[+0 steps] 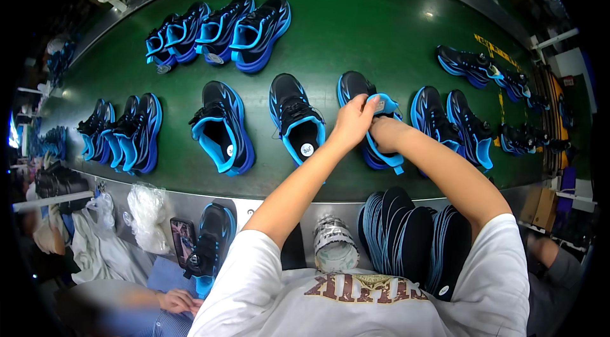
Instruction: The person inserts blue insoles into several black and blue sneakers on a workbench, then retrieves a large stack of blue insoles from a plastic bag on the floor and places them on the workbench before continuing to insert them into the shoes.
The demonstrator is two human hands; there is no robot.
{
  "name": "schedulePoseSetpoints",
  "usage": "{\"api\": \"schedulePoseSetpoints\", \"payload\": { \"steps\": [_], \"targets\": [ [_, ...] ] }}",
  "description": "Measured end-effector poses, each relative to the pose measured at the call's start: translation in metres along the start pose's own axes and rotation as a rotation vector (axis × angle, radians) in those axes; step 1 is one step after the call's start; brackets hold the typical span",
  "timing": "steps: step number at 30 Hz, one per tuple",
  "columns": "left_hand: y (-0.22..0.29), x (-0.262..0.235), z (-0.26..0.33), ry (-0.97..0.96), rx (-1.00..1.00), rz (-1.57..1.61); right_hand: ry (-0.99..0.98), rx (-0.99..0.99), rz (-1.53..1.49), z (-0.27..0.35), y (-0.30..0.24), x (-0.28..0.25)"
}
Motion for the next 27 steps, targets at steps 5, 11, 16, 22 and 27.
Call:
{"api": "schedulePoseSetpoints", "payload": {
  "steps": [5, 11, 16, 22, 27],
  "targets": [
    [0.008, 0.012, 0.008, 0.193, 0.201, -0.322, -0.041, -0.193, -0.203, -0.037, 0.018, 0.016],
    [0.007, 0.015, 0.011, 0.086, 0.394, -0.635, 0.182, 0.006, -0.035, -0.096, 0.021, 0.042],
    [0.007, 0.013, 0.005, 0.095, 0.432, -0.711, 0.008, 0.082, 0.001, -0.104, 0.022, 0.033],
    [-0.010, 0.008, 0.004, 0.292, 0.280, -0.655, 0.156, -0.095, 0.063, -0.042, 0.016, 0.026],
    [0.000, -0.001, -0.008, 0.349, 0.034, -0.282, -0.180, -0.133, -0.023, 0.044, -0.004, -0.002]
  ]
}}
Point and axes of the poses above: each hand's wrist, its own z-axis away from the middle knuckle, its own x-axis out of the palm, y = z × x, the point moved 2 cm from there along -z, towards the middle knuckle, and after that the axes turned 14 degrees about -y, right-handed, at the moved point
